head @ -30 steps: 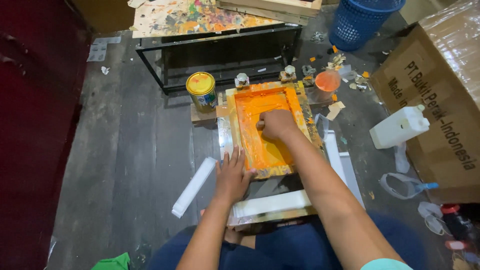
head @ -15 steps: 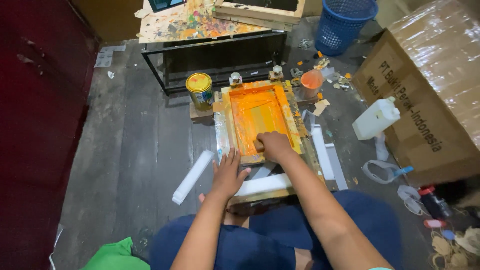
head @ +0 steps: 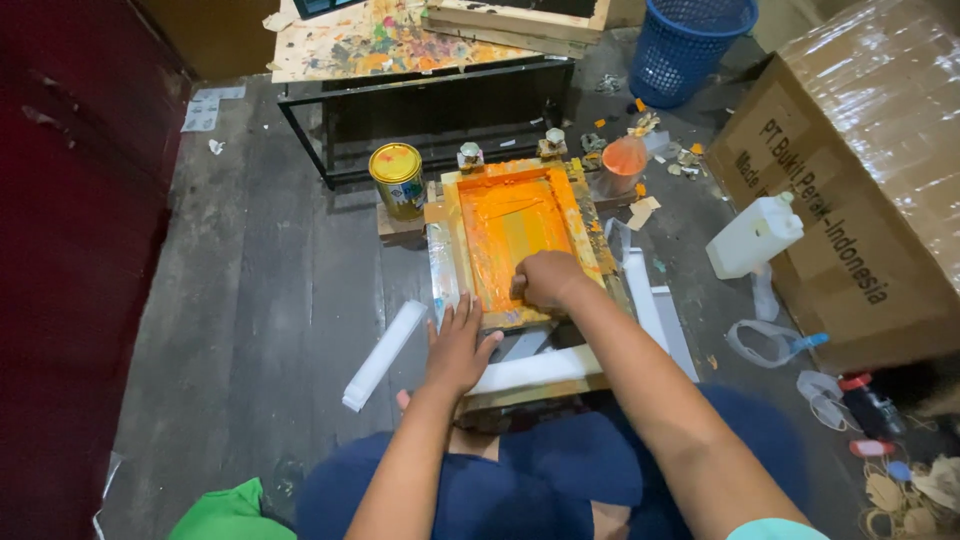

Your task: Applying masking tape to the edges of a screen printing frame and spreading orange ink over the mesh using a spatula.

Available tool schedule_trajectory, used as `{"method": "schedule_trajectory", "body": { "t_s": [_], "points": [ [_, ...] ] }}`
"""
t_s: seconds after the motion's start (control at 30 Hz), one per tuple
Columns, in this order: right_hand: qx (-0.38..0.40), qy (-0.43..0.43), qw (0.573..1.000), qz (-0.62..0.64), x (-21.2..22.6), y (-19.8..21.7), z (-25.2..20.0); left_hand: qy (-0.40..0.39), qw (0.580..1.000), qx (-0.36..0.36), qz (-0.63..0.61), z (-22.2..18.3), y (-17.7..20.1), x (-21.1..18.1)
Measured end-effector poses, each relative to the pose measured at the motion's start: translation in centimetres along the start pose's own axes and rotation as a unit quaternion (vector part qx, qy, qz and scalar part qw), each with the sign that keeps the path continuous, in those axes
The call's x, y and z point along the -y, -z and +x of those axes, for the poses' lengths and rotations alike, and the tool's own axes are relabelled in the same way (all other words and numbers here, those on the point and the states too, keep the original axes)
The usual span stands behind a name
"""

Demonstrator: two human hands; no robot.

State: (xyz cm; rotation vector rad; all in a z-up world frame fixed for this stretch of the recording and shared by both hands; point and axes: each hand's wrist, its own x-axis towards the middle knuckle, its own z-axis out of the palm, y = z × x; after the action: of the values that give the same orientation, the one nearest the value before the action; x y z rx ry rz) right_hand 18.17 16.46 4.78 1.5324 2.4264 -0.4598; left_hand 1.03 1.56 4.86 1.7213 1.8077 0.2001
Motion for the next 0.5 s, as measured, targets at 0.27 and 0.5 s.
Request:
{"method": "schedule_trajectory", "body": {
  "t_s": [0.27,0.5],
  "points": [
    [-0.074,-0.004,0.997,-0.033,-1.7,1.6,8.2,-0.006,1.0,0.019,-0.02,2.6,2.0,0.1],
    [-0.075,-0.025,0.997,0.002,0.1,3.7,5.6,-0.008,0.999,0.02,-0.038,3.0,2.3,0.3]
  ]
}}
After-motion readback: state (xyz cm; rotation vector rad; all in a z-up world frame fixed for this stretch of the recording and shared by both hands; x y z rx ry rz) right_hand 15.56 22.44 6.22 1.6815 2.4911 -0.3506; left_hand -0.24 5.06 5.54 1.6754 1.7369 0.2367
